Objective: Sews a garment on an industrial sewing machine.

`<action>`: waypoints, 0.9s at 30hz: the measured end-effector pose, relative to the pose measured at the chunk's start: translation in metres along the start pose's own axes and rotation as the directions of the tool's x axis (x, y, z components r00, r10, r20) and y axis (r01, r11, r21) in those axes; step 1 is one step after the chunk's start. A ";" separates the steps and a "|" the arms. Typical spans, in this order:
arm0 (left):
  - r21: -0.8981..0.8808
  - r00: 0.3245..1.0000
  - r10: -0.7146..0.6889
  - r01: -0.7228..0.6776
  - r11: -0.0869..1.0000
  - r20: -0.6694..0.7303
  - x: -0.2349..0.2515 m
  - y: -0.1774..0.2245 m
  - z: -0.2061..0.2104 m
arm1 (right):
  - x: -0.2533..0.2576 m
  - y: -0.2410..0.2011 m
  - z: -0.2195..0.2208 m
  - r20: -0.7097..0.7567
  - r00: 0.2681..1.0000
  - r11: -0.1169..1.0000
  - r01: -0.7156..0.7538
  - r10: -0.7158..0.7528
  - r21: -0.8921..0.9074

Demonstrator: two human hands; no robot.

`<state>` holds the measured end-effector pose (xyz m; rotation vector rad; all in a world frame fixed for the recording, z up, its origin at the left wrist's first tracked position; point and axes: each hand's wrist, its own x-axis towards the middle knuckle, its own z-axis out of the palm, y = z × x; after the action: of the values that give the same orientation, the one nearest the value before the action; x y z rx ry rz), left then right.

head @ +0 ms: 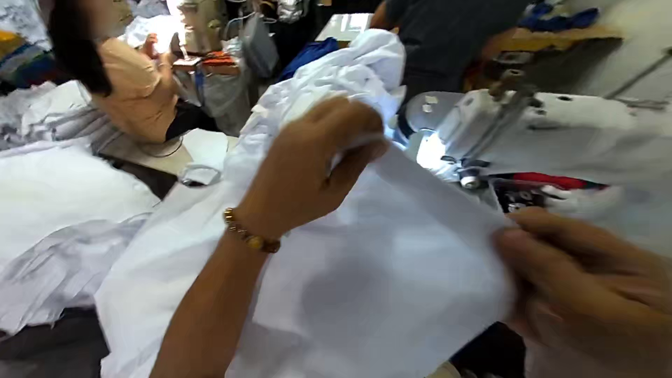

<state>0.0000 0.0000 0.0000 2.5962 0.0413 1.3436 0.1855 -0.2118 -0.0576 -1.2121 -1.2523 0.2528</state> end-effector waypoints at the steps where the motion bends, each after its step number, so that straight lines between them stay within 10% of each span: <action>1: -0.012 0.988 -0.083 0.085 0.996 0.131 -0.002 -0.013 0.037 | -0.009 0.023 -0.009 -0.058 0.992 0.991 -0.113 0.109 -0.069; 4: 0.021 0.837 -0.258 0.283 0.959 0.482 -0.021 -0.043 0.143 | -0.038 0.092 -0.024 -0.142 0.936 0.858 -0.353 0.323 -0.374; 7: 0.182 0.663 -0.405 0.381 0.907 0.630 -0.033 -0.046 0.208 | -0.055 0.130 -0.032 -0.110 0.949 0.716 -0.295 0.295 -0.632; 13: 0.488 0.763 -0.544 0.347 0.800 0.348 -0.052 -0.013 0.244 | -0.062 0.151 -0.042 0.048 0.972 0.609 -0.105 0.229 -0.786; 19: 0.561 0.462 -0.745 0.491 0.667 0.481 -0.065 0.046 0.245 | -0.056 0.160 -0.063 0.297 0.947 0.649 0.150 0.122 -0.746; 27: 0.410 0.523 -0.608 0.452 0.792 0.597 -0.053 -0.022 0.256 | -0.034 0.171 -0.060 0.422 0.897 0.653 0.244 0.129 -0.717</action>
<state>0.1779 -0.0311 -0.1896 2.7192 0.8258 0.0724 0.2975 -0.1996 -0.2042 -1.9055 -1.9050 -0.0882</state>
